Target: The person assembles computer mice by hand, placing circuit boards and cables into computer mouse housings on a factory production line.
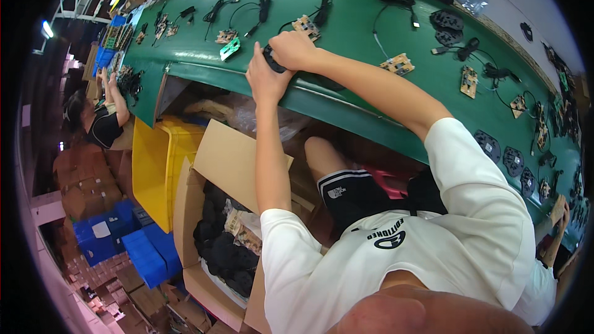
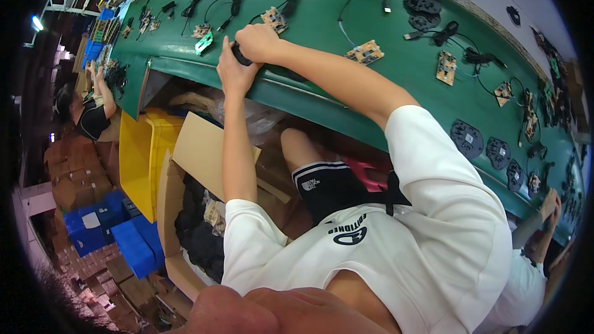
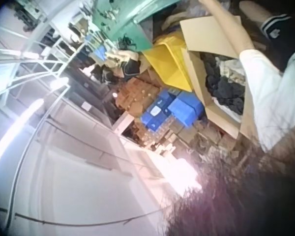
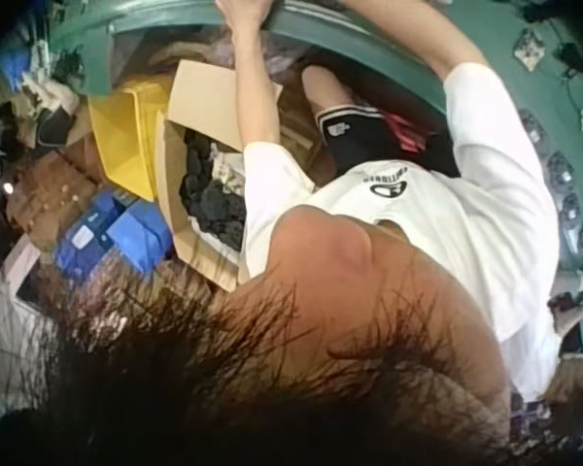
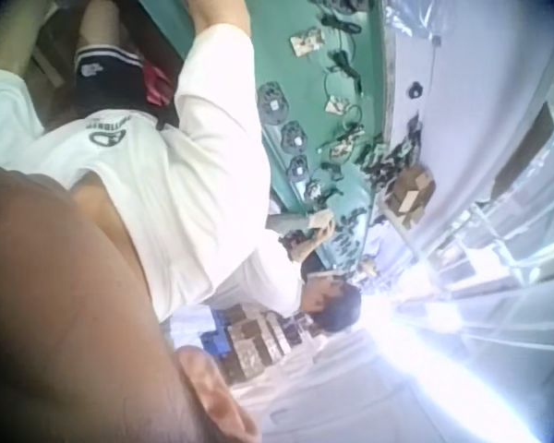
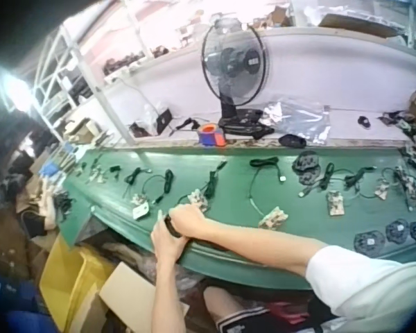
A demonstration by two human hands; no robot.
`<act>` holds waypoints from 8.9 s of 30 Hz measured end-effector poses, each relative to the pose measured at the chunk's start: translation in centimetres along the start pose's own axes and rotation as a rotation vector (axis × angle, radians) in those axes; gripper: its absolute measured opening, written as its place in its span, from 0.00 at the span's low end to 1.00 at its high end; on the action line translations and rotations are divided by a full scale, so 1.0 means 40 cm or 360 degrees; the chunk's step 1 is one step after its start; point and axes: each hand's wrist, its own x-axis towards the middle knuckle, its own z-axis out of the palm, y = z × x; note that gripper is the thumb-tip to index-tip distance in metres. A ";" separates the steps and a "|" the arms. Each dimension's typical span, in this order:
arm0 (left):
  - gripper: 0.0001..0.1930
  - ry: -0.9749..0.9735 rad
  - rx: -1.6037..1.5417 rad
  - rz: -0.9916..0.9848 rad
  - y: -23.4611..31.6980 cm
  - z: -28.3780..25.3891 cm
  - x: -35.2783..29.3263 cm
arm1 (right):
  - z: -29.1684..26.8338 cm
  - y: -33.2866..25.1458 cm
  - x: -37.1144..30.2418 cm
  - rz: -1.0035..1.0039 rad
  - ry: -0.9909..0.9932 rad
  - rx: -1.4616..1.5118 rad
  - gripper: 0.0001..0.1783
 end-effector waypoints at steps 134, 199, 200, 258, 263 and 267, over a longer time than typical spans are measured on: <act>0.15 0.0267 0.0276 -0.0150 -0.342 -0.088 0.156 | 0.148 -0.026 0.323 -0.1323 -0.0251 0.0045 0.09; 0.17 0.0182 -0.1187 0.0381 0.431 0.127 0.330 | -0.563 1.187 -0.478 0.0695 0.0565 -0.0537 0.12; 0.18 0.0278 -0.1402 0.0156 0.357 0.083 0.322 | -0.567 1.197 -0.472 0.0702 0.0456 -0.0597 0.14; 0.37 0.0541 0.0358 -0.0343 -0.497 -0.192 0.233 | 0.294 -0.242 0.577 -0.0405 -0.0145 0.0046 0.16; 0.38 0.0547 0.0321 -0.0363 -0.499 -0.190 0.231 | 0.271 -0.238 0.599 -0.0250 -0.0140 0.0233 0.19; 0.39 0.0546 0.0332 -0.0361 -0.507 -0.190 0.228 | 0.279 -0.244 0.597 -0.0314 -0.0086 0.0353 0.18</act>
